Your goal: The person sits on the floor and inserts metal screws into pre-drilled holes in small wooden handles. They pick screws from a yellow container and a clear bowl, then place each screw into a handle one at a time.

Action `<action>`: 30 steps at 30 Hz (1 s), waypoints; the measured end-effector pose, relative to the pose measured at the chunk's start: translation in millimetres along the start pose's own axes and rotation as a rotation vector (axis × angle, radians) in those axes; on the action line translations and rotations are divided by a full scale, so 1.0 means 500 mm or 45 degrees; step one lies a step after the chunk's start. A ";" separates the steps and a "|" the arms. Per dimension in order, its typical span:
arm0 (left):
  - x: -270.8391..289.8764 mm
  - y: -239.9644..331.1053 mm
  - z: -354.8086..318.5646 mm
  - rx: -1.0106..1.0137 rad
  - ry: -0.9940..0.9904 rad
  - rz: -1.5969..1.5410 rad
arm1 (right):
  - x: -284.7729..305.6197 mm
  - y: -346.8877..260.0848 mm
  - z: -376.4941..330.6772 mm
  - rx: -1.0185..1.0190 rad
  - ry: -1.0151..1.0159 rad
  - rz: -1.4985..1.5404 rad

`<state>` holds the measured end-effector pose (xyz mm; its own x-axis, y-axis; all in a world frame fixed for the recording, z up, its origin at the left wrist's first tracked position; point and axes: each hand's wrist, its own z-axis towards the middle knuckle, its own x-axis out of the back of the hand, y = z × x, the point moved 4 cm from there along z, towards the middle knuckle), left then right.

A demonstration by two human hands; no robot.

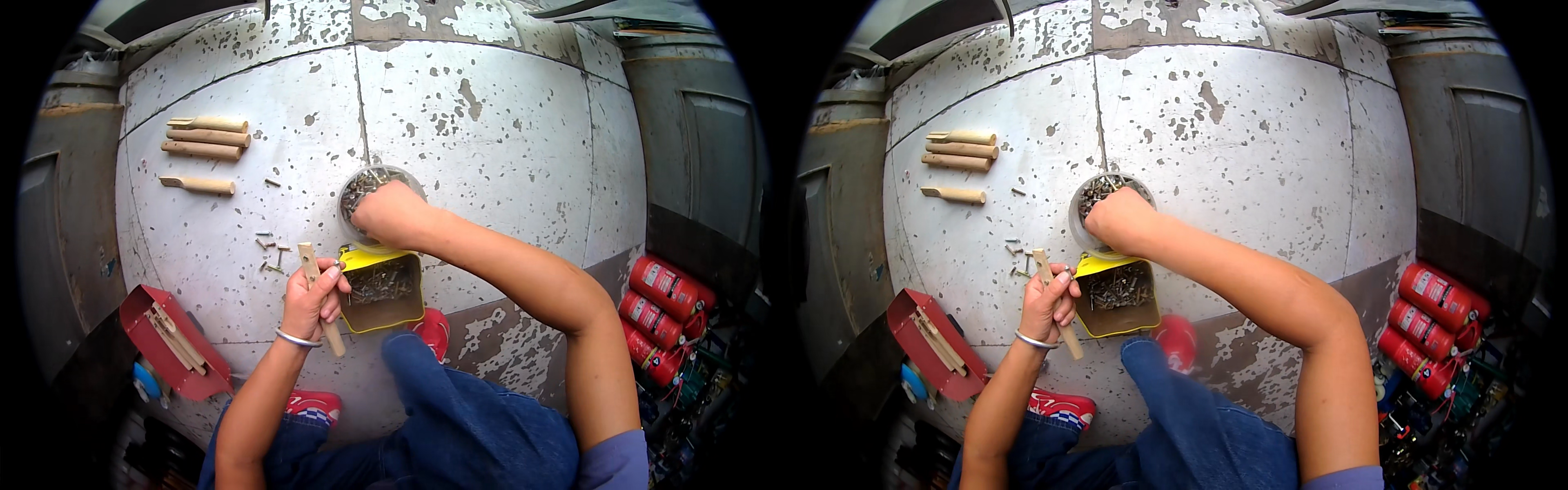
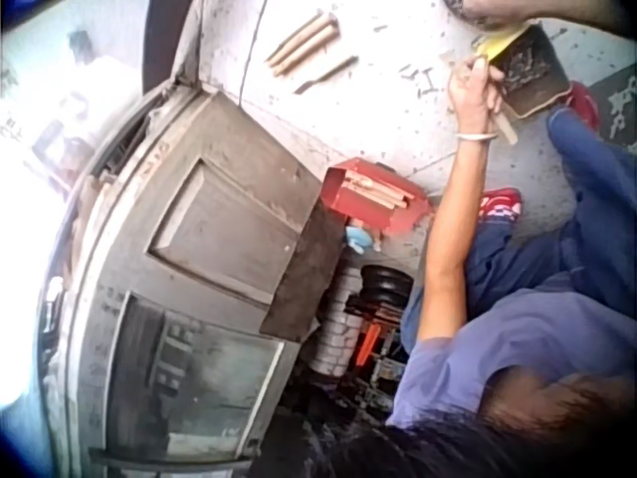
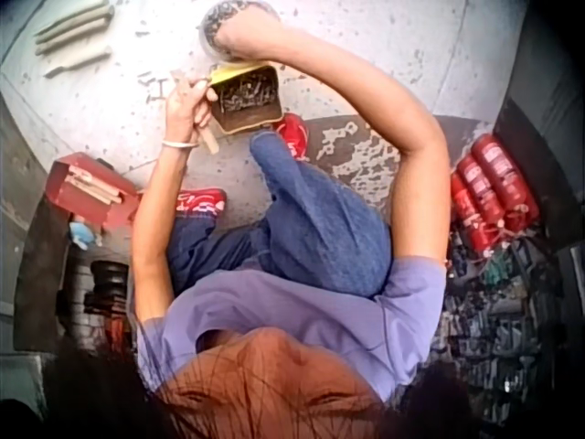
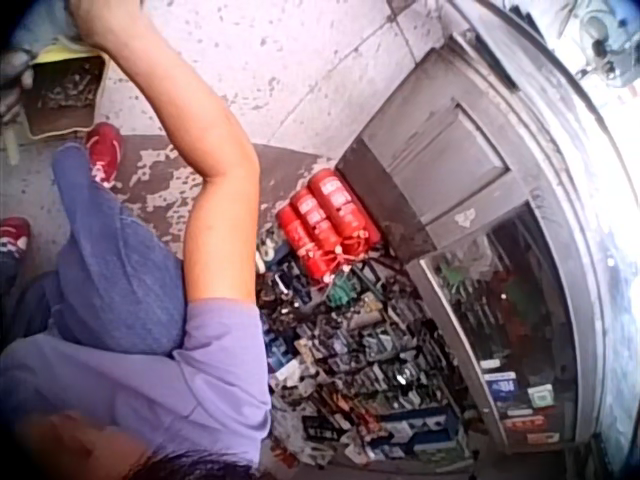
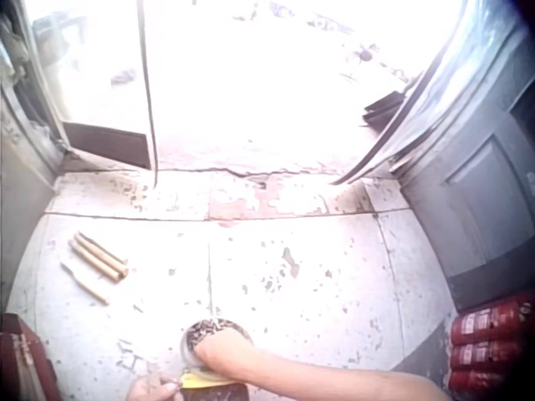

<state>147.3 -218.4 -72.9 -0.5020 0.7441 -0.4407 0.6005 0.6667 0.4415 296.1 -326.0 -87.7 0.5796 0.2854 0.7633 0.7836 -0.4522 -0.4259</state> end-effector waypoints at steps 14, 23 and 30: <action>-0.006 0.028 -0.026 0.012 -0.180 -0.305 | -0.004 -0.031 0.015 -0.117 -0.079 -0.114; -0.009 0.030 -0.035 -0.026 -0.151 -0.253 | -0.003 -0.012 -0.002 -0.093 -0.083 -0.117; -0.015 0.025 -0.042 -0.019 -0.182 -0.151 | -0.012 -0.019 -0.005 -0.087 -0.030 -0.133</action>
<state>145.7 -214.5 -47.6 -0.4746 0.6474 -0.5964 0.5328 0.7506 0.3908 284.7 -325.5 -87.1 0.5015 0.3532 0.7898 0.8234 -0.4751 -0.3103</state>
